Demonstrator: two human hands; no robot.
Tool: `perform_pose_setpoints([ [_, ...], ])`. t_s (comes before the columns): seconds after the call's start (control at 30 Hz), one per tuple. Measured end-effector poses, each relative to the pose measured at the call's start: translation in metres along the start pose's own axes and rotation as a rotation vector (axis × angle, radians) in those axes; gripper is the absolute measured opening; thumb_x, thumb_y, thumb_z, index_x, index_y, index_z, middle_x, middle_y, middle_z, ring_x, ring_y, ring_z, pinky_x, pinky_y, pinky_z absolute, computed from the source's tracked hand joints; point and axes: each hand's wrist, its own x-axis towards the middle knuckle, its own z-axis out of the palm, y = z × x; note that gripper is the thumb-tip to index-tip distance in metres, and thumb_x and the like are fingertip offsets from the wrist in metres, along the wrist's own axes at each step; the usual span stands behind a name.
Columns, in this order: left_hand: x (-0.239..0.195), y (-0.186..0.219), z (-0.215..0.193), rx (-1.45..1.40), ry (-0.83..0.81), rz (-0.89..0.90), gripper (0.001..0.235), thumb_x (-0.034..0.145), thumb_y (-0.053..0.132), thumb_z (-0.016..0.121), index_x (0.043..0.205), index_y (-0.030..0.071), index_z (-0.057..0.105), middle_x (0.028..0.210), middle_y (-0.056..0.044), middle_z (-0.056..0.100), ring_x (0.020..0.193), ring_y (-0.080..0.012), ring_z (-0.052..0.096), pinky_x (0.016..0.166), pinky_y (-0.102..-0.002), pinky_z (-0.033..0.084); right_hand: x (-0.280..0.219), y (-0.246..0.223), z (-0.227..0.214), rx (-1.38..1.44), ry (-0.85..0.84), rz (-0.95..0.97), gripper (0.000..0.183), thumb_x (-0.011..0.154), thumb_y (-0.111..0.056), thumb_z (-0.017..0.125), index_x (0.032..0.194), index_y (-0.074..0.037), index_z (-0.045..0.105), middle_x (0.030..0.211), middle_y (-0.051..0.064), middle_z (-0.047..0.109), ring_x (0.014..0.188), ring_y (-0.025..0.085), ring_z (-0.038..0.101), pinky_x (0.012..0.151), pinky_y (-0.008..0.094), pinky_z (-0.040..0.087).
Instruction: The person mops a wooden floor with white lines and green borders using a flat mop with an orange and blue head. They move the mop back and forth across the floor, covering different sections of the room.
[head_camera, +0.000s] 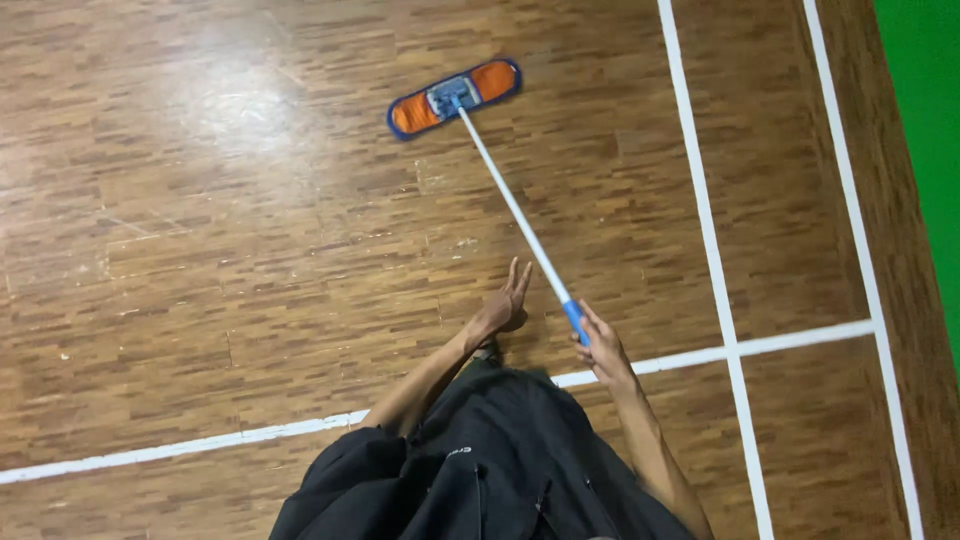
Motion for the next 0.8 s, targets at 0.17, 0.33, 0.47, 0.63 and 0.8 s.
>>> perform_pose_setpoints([
  [0.17, -0.015, 0.063, -0.008, 0.098, 0.051, 0.084, 0.110, 0.080, 0.013, 0.068, 0.165, 0.005, -0.002, 0.159, -0.043, 0.008, 0.102, -0.0566, 0.067, 0.078, -0.056, 0.060, -0.067, 0.020, 0.020, 0.031, 0.071, -0.021, 0.056, 0.108, -0.024, 0.043, 0.161, -0.014, 0.029, 0.077, 0.011, 0.050, 0.044, 0.009, 0.041, 0.033, 0.018, 0.035],
  [0.33, 0.004, 0.023, 0.045, 0.733, 0.163, 0.189, 0.086, 0.081, 0.008, 0.054, 0.158, -0.011, 0.019, 0.152, -0.048, 0.026, 0.090, -0.0466, 0.070, 0.053, -0.022, 0.049, -0.053, 0.032, 0.037, 0.068, 0.076, -0.020, 0.055, 0.107, -0.023, 0.047, 0.160, -0.020, 0.033, 0.074, 0.011, 0.053, 0.041, 0.009, 0.042, 0.029, 0.020, 0.036],
  [0.47, 0.023, -0.016, 0.046, 0.415, 0.245, 0.121, 0.079, 0.088, 0.002, 0.044, 0.160, -0.010, 0.014, 0.155, -0.051, 0.014, 0.074, -0.0450, 0.074, 0.048, -0.041, 0.055, -0.026, 0.020, 0.055, 0.016, 0.076, -0.027, 0.052, 0.106, -0.023, 0.048, 0.158, -0.019, 0.038, 0.072, 0.012, 0.056, 0.039, 0.009, 0.043, 0.027, 0.020, 0.037],
  [0.63, 0.037, 0.018, -0.044, 0.501, 0.165, 0.028, 0.090, 0.089, 0.018, 0.054, 0.162, -0.001, 0.005, 0.158, -0.042, 0.015, 0.083, -0.0467, 0.073, 0.055, -0.036, 0.052, 0.042, -0.014, 0.065, 0.009, 0.098, -0.067, 0.050, 0.106, -0.022, 0.050, 0.155, -0.017, 0.043, 0.071, 0.012, 0.057, 0.040, 0.010, 0.045, 0.027, 0.022, 0.038],
  [0.8, 0.065, 0.001, -0.072, 0.019, 0.004, -0.113, 0.115, 0.084, 0.023, 0.071, 0.165, 0.015, -0.011, 0.165, -0.032, -0.003, 0.098, -0.0631, 0.064, 0.078, -0.060, 0.060, 0.145, -0.061, 0.075, -0.036, 0.116, -0.112, 0.049, 0.106, -0.022, 0.050, 0.154, -0.015, 0.044, 0.071, 0.008, 0.055, 0.042, 0.007, 0.044, 0.028, 0.019, 0.038],
])
